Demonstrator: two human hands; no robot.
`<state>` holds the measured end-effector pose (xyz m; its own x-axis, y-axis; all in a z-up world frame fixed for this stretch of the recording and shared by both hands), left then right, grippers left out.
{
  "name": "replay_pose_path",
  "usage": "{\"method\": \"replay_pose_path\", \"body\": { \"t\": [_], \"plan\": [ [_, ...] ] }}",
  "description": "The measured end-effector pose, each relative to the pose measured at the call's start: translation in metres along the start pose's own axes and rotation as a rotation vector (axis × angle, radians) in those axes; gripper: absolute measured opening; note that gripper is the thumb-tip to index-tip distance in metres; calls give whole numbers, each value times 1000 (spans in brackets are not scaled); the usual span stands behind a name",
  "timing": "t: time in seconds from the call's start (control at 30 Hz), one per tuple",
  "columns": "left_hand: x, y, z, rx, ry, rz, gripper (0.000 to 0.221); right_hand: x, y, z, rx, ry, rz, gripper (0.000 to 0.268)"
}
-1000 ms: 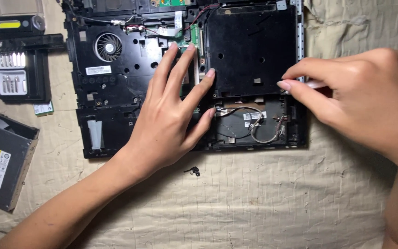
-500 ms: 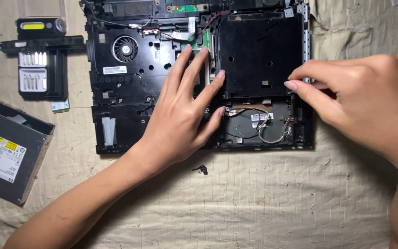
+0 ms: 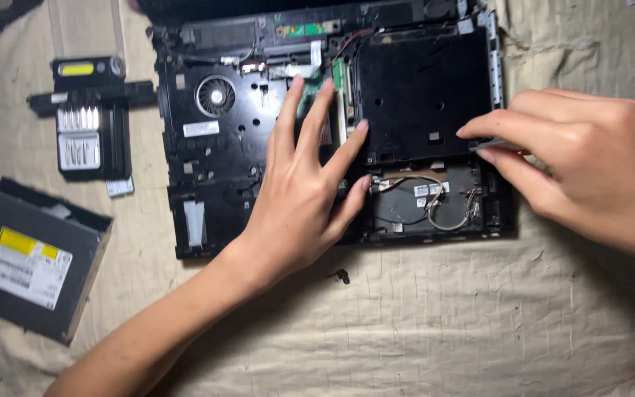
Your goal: A person uses a small applicator tool and their hands to work on the internal components of a disassembled laptop on a repair bench.
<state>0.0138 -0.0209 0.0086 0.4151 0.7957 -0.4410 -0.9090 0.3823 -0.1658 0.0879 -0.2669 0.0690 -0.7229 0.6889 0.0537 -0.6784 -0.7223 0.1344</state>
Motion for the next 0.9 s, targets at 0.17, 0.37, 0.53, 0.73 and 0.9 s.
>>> {"method": "replay_pose_path", "body": {
  "t": [0.17,0.37,0.53,0.73,0.9],
  "plan": [
    [10,2,11,123,-183,-165,57,41,-23,31,-115,-231,124,13],
    [22,4,9,34,-137,-278,53,65,-56,30,71,-56,107,11],
    [22,4,9,-9,-151,-275,51,72,-67,18,144,-135,146,19],
    [22,5,8,-23,-166,-263,52,70,-63,8,112,-163,133,18],
    [23,5,9,-28,-163,-264,53,68,-62,7,102,-165,204,25]
  ]
}}
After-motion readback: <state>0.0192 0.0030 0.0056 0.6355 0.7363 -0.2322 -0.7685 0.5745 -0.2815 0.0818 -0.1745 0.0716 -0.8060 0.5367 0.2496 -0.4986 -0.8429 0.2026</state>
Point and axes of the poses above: each hand's wrist, its own y-axis away from the middle knuckle, its own z-axis out of the back of the hand, x = y × z, the point moved 3 cm from there along -y, towards the middle knuckle, and after that the axes turned 8 degrees about x, right-handed, at the moved point
